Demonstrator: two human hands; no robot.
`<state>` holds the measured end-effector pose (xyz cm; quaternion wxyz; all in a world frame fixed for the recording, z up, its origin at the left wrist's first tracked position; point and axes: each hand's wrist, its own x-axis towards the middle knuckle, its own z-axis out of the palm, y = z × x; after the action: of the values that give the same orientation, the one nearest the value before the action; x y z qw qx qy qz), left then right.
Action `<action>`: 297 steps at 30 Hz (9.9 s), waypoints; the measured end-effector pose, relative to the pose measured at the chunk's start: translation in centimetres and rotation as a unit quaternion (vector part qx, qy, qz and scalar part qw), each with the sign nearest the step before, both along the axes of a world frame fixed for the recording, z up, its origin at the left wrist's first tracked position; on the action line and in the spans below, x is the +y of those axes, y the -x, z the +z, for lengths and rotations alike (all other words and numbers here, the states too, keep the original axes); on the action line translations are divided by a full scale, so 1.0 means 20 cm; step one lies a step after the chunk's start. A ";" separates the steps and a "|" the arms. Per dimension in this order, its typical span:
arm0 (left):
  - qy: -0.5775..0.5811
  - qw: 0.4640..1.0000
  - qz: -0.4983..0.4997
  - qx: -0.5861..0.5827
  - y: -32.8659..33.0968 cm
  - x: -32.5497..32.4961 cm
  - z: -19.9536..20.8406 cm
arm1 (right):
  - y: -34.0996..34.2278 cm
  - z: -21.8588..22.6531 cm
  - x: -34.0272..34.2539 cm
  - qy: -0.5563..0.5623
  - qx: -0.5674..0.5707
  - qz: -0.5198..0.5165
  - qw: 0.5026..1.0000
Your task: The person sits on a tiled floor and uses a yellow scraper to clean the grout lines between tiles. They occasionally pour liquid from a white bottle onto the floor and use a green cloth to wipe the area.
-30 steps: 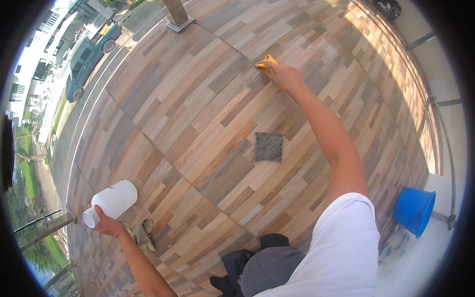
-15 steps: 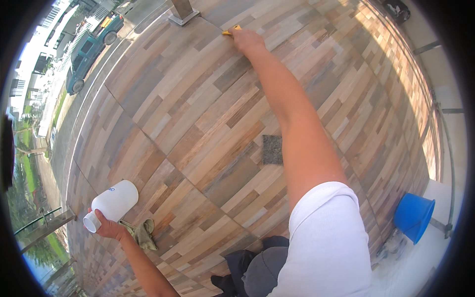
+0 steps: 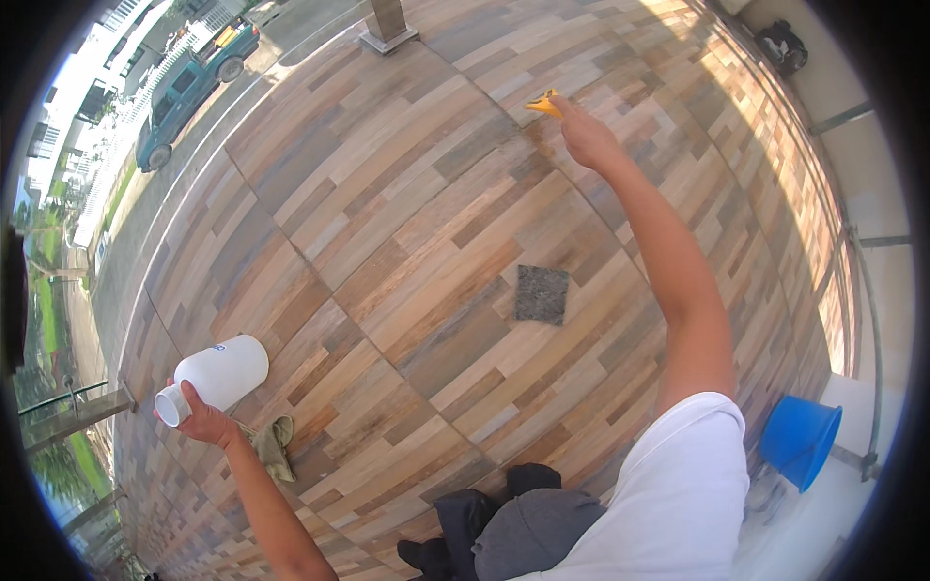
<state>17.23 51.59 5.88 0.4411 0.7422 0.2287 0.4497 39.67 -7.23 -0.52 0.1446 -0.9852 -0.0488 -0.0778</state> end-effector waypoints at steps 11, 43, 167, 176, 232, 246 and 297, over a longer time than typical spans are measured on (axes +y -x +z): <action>-0.012 0.998 0.007 0.060 0.04 0.00 0.01 | -0.68 -0.02 0.50 0.109 0.083 -0.035 0.990; 0.036 0.998 -0.021 0.055 0.03 0.00 0.01 | -1.07 -0.13 0.51 0.098 0.026 0.018 0.995; -0.122 0.971 -0.115 0.172 0.18 0.07 0.39 | 1.59 0.13 1.05 0.067 0.256 0.293 0.919; -0.020 0.997 0.048 0.056 0.32 0.11 0.39 | 1.62 0.06 1.05 0.046 0.235 0.287 0.928; -0.526 0.669 -0.128 0.509 -0.25 -0.52 0.06 | 1.53 0.11 1.06 -0.012 0.263 0.284 0.922; -0.573 0.650 -0.126 0.483 -0.26 -0.55 -0.01 | 1.53 0.11 1.05 -0.009 0.267 0.286 0.920; 0.140 0.951 0.235 0.142 1.33 1.50 0.21 | 1.28 -0.03 1.33 0.060 0.229 0.236 0.942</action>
<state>-9.43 81.63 10.02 0.3852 0.6546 0.5175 0.3942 14.11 19.46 -1.07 0.1068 -0.9435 -0.2504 0.1890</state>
